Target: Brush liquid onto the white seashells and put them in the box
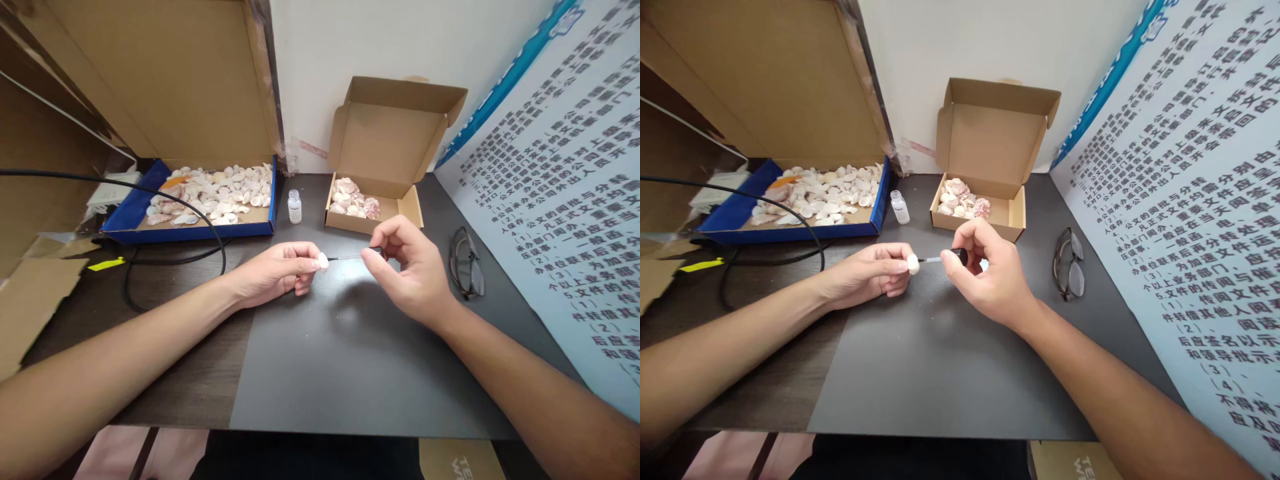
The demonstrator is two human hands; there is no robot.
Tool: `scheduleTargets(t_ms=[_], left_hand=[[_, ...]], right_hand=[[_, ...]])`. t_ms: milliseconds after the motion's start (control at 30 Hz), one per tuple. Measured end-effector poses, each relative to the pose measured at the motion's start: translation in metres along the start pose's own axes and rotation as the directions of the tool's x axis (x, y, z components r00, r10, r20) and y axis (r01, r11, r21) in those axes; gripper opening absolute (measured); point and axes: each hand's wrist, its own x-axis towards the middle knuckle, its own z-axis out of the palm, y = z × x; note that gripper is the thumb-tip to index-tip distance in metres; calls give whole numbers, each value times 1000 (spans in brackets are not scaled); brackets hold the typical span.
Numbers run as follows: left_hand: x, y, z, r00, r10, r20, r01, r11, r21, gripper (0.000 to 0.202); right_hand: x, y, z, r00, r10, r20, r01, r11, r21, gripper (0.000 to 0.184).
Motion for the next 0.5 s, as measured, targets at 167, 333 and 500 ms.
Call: scheduleTargets(t_ms=[167,333,500], left_hand=[[0,0,0,1000,-4,11,4,1000,-8,13],[-1,0,0,1000,0,23,0,1000,2,12],[-1,0,-1,999,-10,39,10,1000,1,9]], right_hand=[[1,1,1,994,22,103,-16,998,-63,14],[1,3,2,997,21,78,-15,997,-76,14],[-1,0,2,999,-20,33,20,1000,-14,15]])
